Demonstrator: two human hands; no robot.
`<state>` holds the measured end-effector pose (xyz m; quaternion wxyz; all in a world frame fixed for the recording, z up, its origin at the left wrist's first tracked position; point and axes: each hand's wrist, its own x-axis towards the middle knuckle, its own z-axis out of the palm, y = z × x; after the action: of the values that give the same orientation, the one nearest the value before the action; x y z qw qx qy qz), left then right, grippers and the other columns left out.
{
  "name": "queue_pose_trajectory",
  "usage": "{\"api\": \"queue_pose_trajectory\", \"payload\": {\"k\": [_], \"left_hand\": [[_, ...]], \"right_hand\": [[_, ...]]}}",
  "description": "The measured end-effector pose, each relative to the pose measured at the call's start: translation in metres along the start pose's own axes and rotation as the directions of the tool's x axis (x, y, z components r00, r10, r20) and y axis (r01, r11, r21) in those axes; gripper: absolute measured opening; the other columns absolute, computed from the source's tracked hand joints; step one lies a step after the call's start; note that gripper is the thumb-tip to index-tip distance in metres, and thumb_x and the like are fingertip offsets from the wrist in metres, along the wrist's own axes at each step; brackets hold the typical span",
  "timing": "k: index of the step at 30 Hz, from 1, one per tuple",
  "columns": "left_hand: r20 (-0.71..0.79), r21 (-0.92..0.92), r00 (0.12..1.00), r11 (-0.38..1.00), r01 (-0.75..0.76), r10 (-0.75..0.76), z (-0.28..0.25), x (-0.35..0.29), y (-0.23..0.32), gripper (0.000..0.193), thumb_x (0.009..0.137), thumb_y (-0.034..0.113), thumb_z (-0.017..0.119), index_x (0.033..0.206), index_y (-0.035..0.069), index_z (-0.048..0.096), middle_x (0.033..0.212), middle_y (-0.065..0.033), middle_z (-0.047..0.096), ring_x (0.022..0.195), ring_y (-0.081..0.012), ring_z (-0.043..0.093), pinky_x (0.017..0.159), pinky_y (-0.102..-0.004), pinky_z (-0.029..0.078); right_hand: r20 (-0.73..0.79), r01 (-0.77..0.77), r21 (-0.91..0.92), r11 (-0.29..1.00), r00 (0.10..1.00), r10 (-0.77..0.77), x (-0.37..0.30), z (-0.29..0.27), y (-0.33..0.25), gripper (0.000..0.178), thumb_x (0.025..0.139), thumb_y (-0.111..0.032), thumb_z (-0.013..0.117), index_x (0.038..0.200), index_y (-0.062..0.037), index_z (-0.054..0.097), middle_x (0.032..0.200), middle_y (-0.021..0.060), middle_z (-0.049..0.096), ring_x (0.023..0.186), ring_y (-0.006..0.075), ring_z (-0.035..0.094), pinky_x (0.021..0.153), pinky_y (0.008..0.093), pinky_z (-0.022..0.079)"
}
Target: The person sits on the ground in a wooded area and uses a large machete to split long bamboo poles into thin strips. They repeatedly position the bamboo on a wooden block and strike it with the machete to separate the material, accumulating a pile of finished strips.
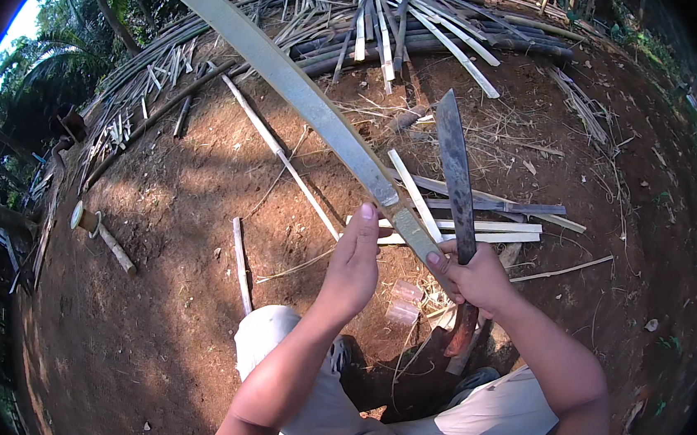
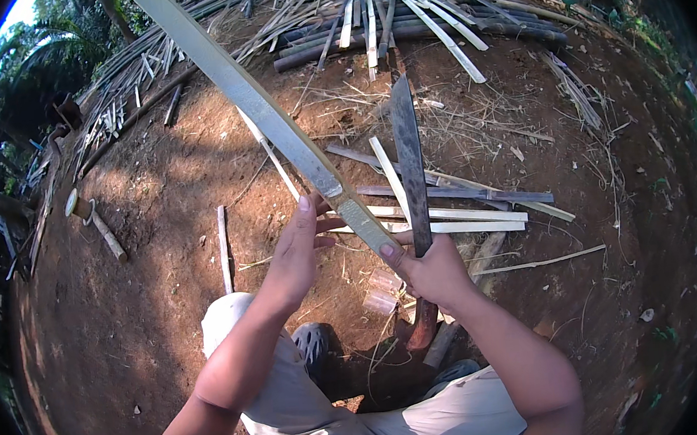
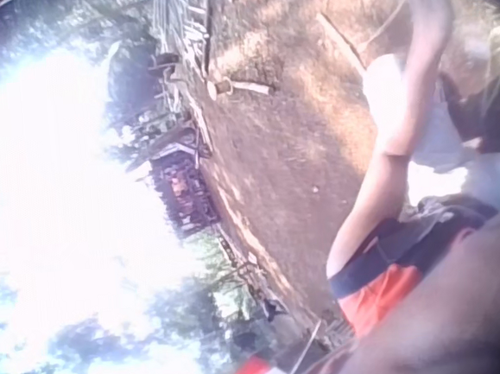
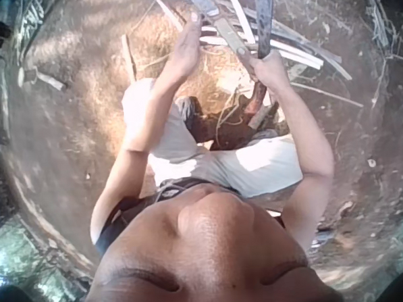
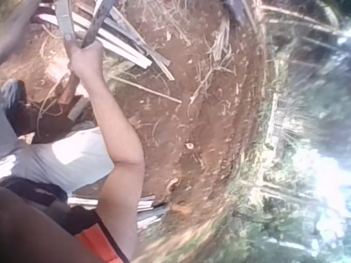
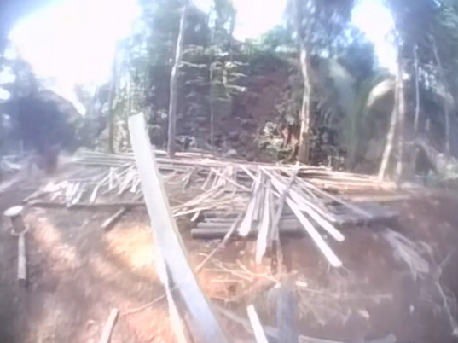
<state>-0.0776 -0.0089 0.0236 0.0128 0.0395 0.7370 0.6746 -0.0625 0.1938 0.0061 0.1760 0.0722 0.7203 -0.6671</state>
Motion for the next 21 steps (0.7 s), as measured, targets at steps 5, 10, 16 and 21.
{"api": "queue_pose_trajectory", "payload": {"k": [5,10,16,21], "left_hand": [[0.191,0.604,0.93,0.71,-0.363,0.312,-0.094,-0.001,0.033,0.047,0.105,0.036,0.046,0.136,0.002,0.054,0.128,-0.0131,0.062,0.123,-0.0238,0.055,0.101,-0.0373,0.043],[0.25,-0.256,0.894,0.865,0.432,-0.372,-0.169,-0.098,-0.088,0.053,0.104,0.042,0.043,0.142,0.006,0.048,0.14,-0.011,0.054,0.13,-0.0207,0.048,0.11,-0.0379,0.037],[-0.024,-0.21,0.586,0.577,0.789,-0.81,-0.191,-0.29,-0.187,0.069,0.103,0.056,0.03,0.147,0.003,0.038,0.139,-0.0104,0.053,0.119,-0.0186,0.055,0.097,-0.0397,0.048],[-0.451,-0.164,0.801,0.919,0.359,-0.394,-0.222,-0.155,-0.04,0.061,0.104,0.05,0.031,0.128,0.0,0.054,0.117,-0.0134,0.066,0.101,-0.0216,0.065,0.086,-0.0342,0.05]], "right_hand": [[-0.186,-0.023,-0.074,0.997,0.982,0.009,0.019,-0.028,-0.006,0.034,0.087,-0.024,0.076,0.106,0.0037,0.069,0.063,-0.0013,0.056,0.046,0.0054,0.045,0.039,0.0238,0.034],[-0.238,0.006,-0.012,1.0,0.971,-0.009,0.028,-0.045,0.003,0.037,0.089,-0.023,0.075,0.106,0.0082,0.065,0.062,-0.0023,0.053,0.043,0.0035,0.037,0.038,0.0228,0.031],[-0.207,-0.006,-0.008,1.0,0.978,0.005,0.028,-0.051,0.003,0.034,0.088,-0.02,0.075,0.104,0.0074,0.065,0.06,-0.0036,0.049,0.041,0.0032,0.035,0.037,0.0227,0.029],[-0.125,-0.04,-0.047,0.998,0.992,0.034,0.032,-0.049,0.002,0.03,0.086,-0.017,0.076,0.099,0.0068,0.064,0.061,-0.0038,0.048,0.042,0.003,0.035,0.037,0.0229,0.03]]}}
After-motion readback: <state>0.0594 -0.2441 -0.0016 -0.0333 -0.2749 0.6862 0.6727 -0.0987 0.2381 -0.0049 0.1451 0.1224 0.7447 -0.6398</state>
